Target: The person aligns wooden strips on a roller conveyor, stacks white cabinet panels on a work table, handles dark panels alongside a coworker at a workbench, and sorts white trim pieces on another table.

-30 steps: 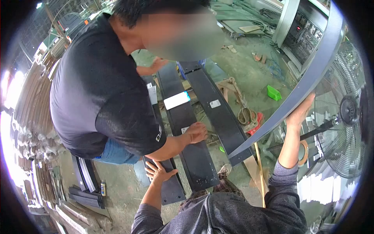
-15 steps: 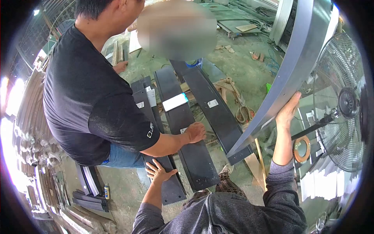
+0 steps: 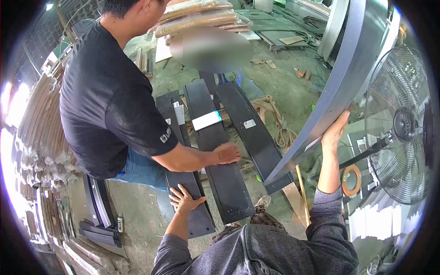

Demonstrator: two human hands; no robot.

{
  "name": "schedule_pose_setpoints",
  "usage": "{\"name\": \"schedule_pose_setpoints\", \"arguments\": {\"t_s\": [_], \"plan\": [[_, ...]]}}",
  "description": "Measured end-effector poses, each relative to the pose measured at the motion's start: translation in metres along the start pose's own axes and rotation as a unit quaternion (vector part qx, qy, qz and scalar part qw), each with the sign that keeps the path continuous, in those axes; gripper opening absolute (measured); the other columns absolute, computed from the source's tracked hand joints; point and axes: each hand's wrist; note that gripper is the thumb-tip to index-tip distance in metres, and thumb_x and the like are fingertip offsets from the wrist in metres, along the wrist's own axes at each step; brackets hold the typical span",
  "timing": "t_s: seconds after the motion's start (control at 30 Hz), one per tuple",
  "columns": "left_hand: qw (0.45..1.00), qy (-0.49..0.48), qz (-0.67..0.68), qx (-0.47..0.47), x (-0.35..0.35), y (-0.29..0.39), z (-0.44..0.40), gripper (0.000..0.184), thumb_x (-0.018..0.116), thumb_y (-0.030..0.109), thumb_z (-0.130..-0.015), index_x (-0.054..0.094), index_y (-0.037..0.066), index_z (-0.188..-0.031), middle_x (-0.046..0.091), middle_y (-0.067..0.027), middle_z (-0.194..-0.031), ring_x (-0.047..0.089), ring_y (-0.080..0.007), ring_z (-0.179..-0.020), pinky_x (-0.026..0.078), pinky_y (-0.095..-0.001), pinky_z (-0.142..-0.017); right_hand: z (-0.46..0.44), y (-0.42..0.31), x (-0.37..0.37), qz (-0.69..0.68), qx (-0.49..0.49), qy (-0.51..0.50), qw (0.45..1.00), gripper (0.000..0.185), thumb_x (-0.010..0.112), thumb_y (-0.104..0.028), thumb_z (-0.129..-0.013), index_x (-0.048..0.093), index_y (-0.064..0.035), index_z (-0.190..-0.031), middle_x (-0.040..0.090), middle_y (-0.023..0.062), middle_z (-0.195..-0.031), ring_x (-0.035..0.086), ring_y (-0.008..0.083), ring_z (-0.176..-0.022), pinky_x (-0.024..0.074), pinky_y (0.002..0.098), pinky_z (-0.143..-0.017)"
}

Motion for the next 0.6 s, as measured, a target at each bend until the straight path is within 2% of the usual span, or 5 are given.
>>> {"name": "schedule_pose_setpoints", "arguments": {"t_s": [0.07,0.17,0.37,0.53,0.6], "plan": [[1.000,-0.002,-0.005,-0.004,-0.002,0.002,0.001,0.141,0.068,0.073,-0.051,-0.020,0.005,-0.137,-0.022,-0.0317,-0.139,-0.013,-0.0527,-0.128,0.003,-0.0614,-0.102,-0.001,0.003,-0.003,0.005,-0.010,-0.008,1.000,0.076,0.025,-0.063,-0.088,0.055,0.0067,-0.100,0.060,0.0131,-0.094,0.056,0.0205,-0.084,0.0438,0.0327,-0.076],[1.000,-0.009,-0.008,-0.007,-0.001,0.001,0.001,0.141,0.068,0.072,-0.051,-0.020,0.005,-0.137,-0.021,-0.0321,-0.139,-0.013,-0.0524,-0.128,0.003,-0.0610,-0.103,-0.002,0.014,-0.012,-0.020,0.032,-0.038,0.999,0.072,0.028,-0.061,-0.089,0.038,-0.0017,-0.128,0.051,0.0088,-0.112,0.050,0.0183,-0.096,0.0414,0.0310,-0.083],[0.999,-0.005,-0.028,-0.017,-0.008,0.006,0.006,0.142,0.067,0.075,-0.049,-0.019,0.005,-0.138,-0.019,-0.0313,-0.140,-0.011,-0.0518,-0.129,0.004,-0.0612,-0.103,-0.004,0.016,-0.014,0.004,0.004,0.015,1.000,0.067,0.028,-0.060,-0.090,0.046,-0.0008,-0.114,0.052,0.0083,-0.100,0.050,0.0177,-0.091,0.0417,0.0315,-0.080],[1.000,0.015,0.011,0.016,-0.009,0.001,0.009,0.140,0.068,0.072,-0.050,-0.015,0.002,-0.138,-0.019,-0.0320,-0.140,-0.011,-0.0531,-0.128,0.003,-0.0624,-0.102,0.002,0.001,-0.012,0.007,0.041,0.037,0.998,0.065,0.024,-0.055,-0.092,0.045,0.0006,-0.119,0.048,0.0120,-0.113,0.046,0.0218,-0.102,0.0363,0.0341,-0.091],[0.999,0.030,0.031,0.031,-0.006,-0.003,0.008,0.139,0.070,0.070,-0.051,-0.011,0.000,-0.139,-0.018,-0.0344,-0.139,-0.011,-0.0562,-0.126,0.002,-0.0645,-0.100,-0.002,0.009,-0.014,-0.016,0.056,0.062,0.996,0.062,0.022,-0.052,-0.093,0.047,0.0008,-0.113,0.051,0.0114,-0.108,0.049,0.0211,-0.095,0.0403,0.0339,-0.084]]}}
Point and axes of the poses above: each hand's wrist, its own z-axis away from the middle knuckle, its own x-axis out of the palm, y = z × x
